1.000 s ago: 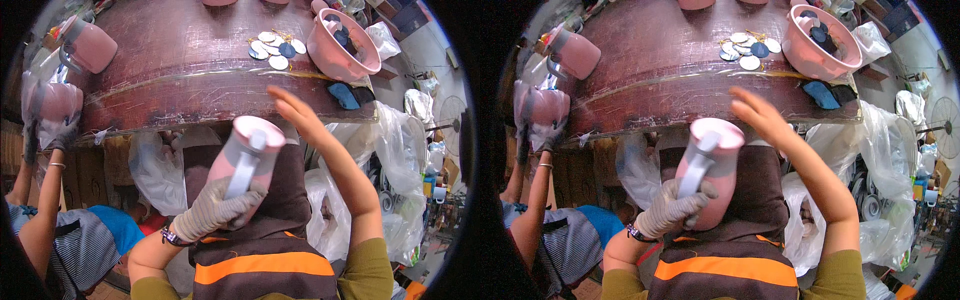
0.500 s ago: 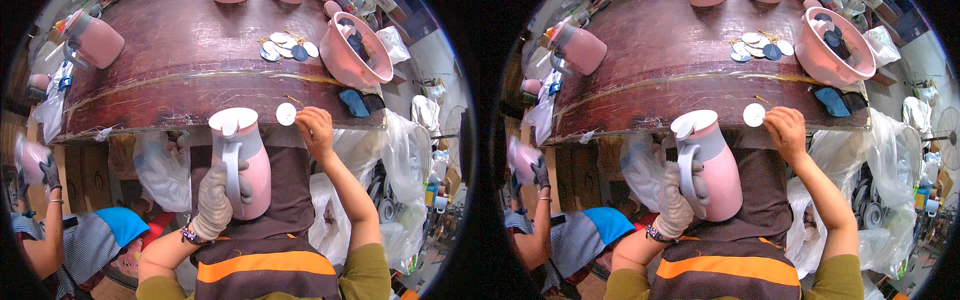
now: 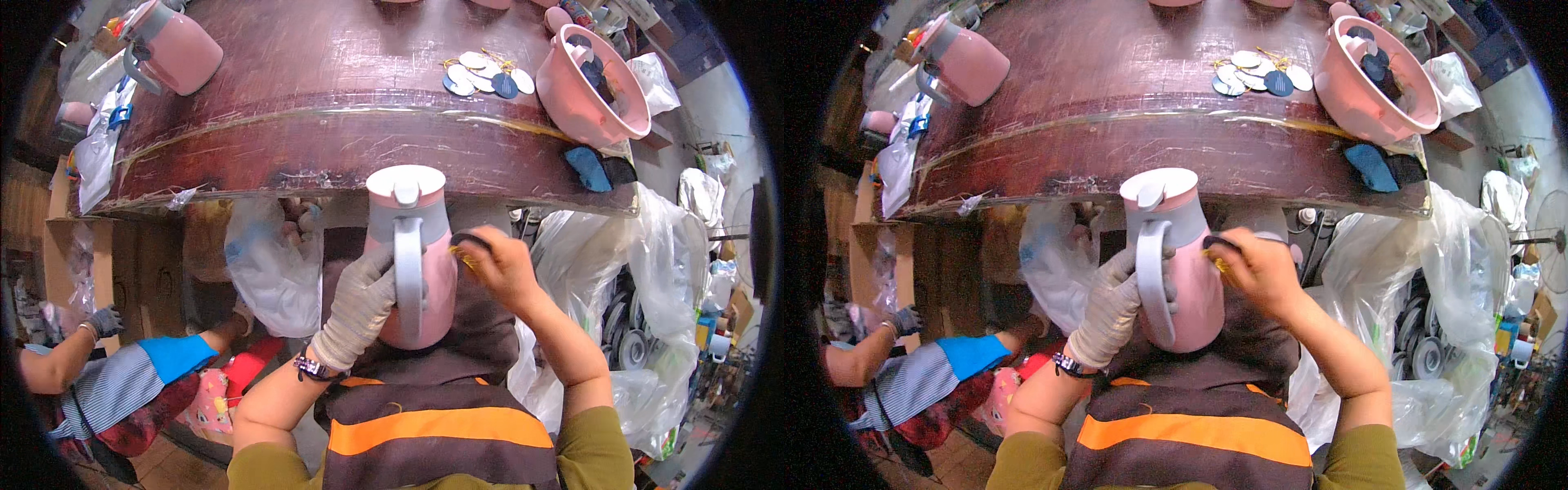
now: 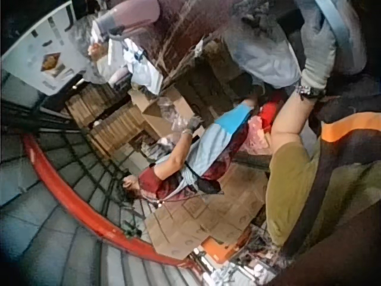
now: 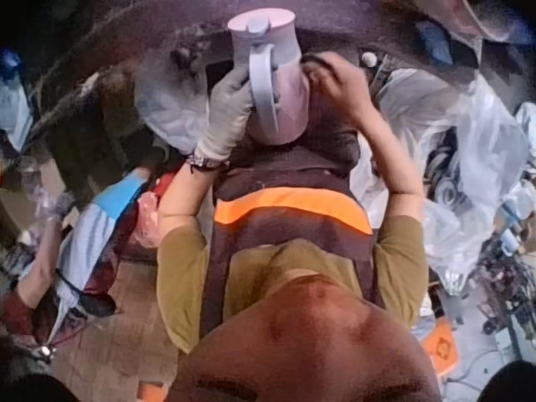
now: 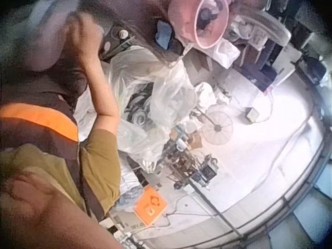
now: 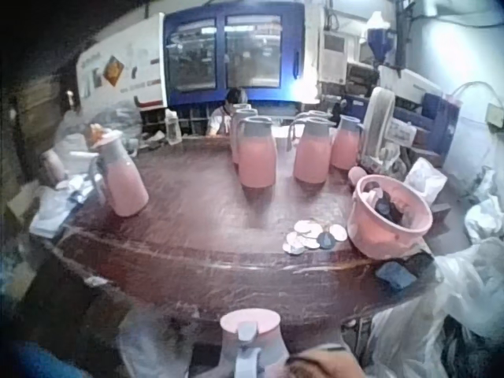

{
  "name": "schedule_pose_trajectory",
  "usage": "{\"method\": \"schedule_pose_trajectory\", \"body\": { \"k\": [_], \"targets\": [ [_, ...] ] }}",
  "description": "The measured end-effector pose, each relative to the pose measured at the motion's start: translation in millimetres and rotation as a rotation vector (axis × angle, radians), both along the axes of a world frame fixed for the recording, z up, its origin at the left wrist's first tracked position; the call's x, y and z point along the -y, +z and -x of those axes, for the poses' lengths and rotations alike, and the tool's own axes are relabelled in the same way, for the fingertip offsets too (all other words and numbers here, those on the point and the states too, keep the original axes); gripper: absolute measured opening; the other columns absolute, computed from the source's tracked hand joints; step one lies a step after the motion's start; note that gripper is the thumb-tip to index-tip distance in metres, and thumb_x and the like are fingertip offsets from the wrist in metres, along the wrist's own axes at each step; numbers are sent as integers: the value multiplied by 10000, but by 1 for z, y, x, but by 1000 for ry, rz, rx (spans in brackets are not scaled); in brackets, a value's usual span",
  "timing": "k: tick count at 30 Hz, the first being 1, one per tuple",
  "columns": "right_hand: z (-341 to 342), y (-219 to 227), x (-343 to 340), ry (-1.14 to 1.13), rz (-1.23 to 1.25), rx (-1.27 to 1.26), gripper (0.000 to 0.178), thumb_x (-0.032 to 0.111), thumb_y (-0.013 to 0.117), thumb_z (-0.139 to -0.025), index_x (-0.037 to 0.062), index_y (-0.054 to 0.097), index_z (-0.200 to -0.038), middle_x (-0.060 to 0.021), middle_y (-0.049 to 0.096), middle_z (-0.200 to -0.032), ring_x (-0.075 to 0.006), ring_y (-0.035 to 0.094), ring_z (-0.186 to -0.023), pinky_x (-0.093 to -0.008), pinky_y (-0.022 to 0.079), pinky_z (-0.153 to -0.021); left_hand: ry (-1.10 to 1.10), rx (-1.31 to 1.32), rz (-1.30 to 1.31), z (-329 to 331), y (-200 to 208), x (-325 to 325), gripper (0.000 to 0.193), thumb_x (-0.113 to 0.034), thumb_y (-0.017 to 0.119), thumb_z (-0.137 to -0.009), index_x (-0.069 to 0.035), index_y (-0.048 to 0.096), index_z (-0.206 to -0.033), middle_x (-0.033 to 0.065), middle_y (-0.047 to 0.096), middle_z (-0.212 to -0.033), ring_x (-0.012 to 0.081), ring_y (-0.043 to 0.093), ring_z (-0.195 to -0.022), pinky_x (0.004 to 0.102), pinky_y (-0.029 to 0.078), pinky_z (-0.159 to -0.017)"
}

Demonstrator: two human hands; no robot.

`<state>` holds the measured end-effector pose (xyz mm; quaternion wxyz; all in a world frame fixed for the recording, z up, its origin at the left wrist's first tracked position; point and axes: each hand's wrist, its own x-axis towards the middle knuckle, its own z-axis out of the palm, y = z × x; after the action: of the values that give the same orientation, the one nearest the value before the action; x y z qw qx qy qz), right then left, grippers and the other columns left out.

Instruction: The person assembles pink pitchers by attaching gray lids and handles, then affixing small circular tags to the handles. They repeat this process for multiple units, placing finished pitchers on the table.

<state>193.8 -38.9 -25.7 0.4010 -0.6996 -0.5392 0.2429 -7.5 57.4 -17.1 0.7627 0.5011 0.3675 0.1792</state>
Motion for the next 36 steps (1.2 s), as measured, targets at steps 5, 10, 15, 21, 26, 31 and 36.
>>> {"method": "schedule_pose_trajectory", "body": {
  "k": [5,10,15,21,26,31,36],
  "targets": [
    [28,19,-1,162,109,115,190,251,637,-867,68,630,-919,-173,620,-735,-326,635,-670,-397,486,-587,-214,-119,-553,-3,20,-13,205,-120,636,-850,-29,636,-1033,70,645,-887,158,609,-832,283,475,-750],
    [7,32,15,106,346,-564,185,163,662,-863,8,649,-962,-43,650,-791,-105,604,-736,-260,481,-664,223,-37,-240,2,16,-7,134,-157,638,-888,-45,624,-961,20,589,-727,88,529,-612,228,426,-561],
    [7,33,22,217,-132,-1153,164,164,632,-884,3,648,-911,-104,626,-995,-179,569,-967,-313,429,-899,502,85,-127,1,17,15,146,-168,657,-899,-51,614,-974,-54,543,-717,10,445,-565,169,350,-497],
    [9,33,9,336,-269,-1280,266,181,603,-892,-34,632,-1044,-150,635,-1017,-215,579,-991,-353,439,-902,448,3,-788,10,13,7,100,-58,693,-838,-54,634,-918,-18,544,-760,84,449,-621,231,382,-580],
    [13,44,11,209,-95,-1171,376,77,570,-909,-15,548,-1273,-126,669,-1042,-133,634,-766,-252,506,-679,296,-30,-1077,15,27,5,149,-10,689,-794,-53,638,-928,52,587,-775,182,537,-653,292,427,-600],
    [40,61,0,98,-172,-387,548,-13,677,-806,61,508,-1322,-101,644,-1157,-108,627,-713,-230,507,-600,105,-1,-1310,13,30,-1,209,-14,714,-766,-43,648,-963,46,607,-792,198,569,-695,324,446,-626],
    [44,57,-13,189,-354,162,499,16,693,-720,76,580,-1202,-112,653,-978,-270,635,-783,-337,517,-670,36,1,-1158,0,54,-1,279,-80,745,-678,-76,657,-942,183,562,-1133,377,542,-1044,447,418,-905]
  ]
}}
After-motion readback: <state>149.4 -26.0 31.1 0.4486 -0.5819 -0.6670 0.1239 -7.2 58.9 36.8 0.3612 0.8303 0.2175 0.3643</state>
